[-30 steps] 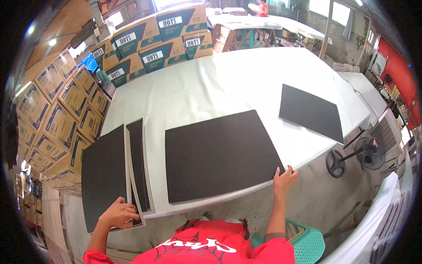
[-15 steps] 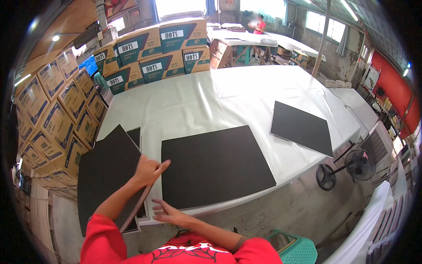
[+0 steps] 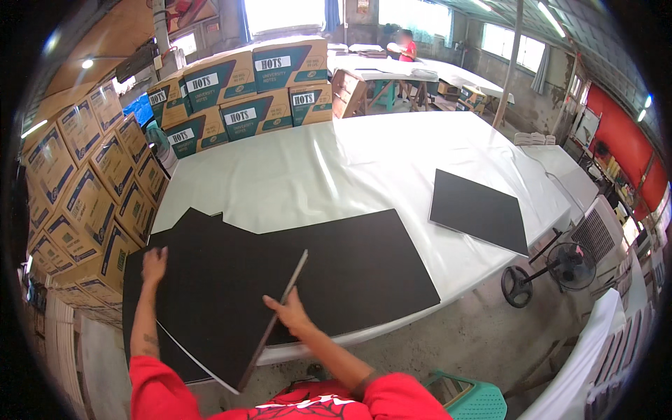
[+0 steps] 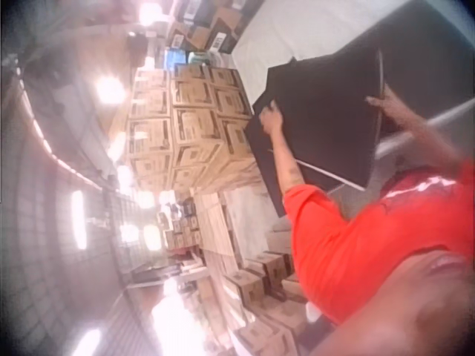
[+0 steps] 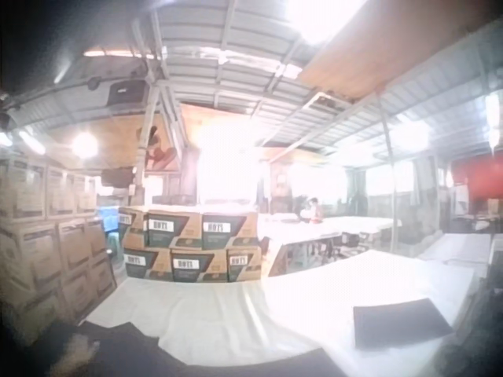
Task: The person organizes flat cardboard folder covers on a table by flipping through stacks, aligning them, and placing them on separate stacks.
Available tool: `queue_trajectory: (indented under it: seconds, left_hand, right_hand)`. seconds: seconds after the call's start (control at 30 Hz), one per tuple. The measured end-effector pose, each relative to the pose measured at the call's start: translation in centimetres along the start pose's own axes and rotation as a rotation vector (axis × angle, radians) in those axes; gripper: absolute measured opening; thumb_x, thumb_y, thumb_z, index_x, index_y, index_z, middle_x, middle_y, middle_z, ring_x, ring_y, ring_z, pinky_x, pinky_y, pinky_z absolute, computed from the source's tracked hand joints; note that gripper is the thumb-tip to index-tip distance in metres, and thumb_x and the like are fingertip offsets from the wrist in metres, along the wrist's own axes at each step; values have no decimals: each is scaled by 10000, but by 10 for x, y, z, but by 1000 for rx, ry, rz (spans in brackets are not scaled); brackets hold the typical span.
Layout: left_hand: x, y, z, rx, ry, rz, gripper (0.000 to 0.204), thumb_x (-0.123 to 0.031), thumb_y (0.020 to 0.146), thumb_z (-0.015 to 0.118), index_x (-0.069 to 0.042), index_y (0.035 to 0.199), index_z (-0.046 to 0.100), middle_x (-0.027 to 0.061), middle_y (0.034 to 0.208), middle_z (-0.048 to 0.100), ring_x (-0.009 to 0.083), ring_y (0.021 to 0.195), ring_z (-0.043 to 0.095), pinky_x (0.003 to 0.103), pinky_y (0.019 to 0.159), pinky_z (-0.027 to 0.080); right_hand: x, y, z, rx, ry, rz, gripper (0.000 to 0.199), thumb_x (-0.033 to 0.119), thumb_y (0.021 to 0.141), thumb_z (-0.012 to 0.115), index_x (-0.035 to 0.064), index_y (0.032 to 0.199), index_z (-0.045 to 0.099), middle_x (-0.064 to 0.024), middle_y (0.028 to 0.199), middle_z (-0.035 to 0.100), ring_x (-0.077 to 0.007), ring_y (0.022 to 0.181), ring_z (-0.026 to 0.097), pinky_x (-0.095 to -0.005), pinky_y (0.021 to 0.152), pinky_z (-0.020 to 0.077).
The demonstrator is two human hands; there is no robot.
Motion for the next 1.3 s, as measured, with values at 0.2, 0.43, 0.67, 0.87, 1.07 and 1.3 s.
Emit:
queue_trajectory:
  seconds: [0.2,0.43,0.67,0.87,1.07,1.3]
  left_hand:
    - [109,-2,41,24,24,-163,589,-522,891,343,-93,1293,386,162,1342,329,339,1225,347,531,938,339]
    - [12,-70,46,48,93,-102,645,-554,878,336,4,1161,492,215,1264,443,335,1176,428,444,895,407]
    - [-33,-100,64,318,-379,-220,722,-627,746,540,74,893,625,247,893,622,348,905,606,381,792,451]
    - [-106,-162,91,163,-654,-192,700,-555,730,622,82,1016,572,238,955,606,294,911,602,359,763,445]
    - [-154,-195,153,5,-604,-263,554,-444,762,637,62,977,571,182,817,585,314,803,583,393,737,457]
    - [-177,-208,185,-10,-278,-203,494,-379,800,561,-19,1136,514,225,1176,460,368,1027,496,457,840,419]
  right_hand:
    - [63,22,-98,52,-314,336,630,297,777,685,7,1231,359,-137,1171,498,-248,1047,496,-416,835,407]
    - [98,8,-147,-508,-477,335,746,461,814,581,-73,1274,338,-207,1245,456,-288,1147,456,-367,930,374]
    - [120,-6,-249,-840,-792,11,677,556,814,502,-57,1101,540,-285,1113,538,-409,1082,499,-427,912,394]
    - [207,12,-326,-799,-882,-88,678,559,788,544,-55,1076,544,-259,1092,559,-375,1064,520,-399,885,402]
    - [220,99,-391,-618,-1012,-141,675,536,809,537,-30,1175,489,-239,1141,532,-337,1065,512,-384,898,393]
    - [145,129,-445,-522,-1459,-2,657,491,754,611,-53,1111,519,-271,1022,525,-409,983,488,-459,843,415]
Point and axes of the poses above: each hand's wrist, its own y-axis towards the middle knuckle, its own z-axis out of the palm, x = y × z, the point moved 9 cm from there along y, towards the middle knuckle
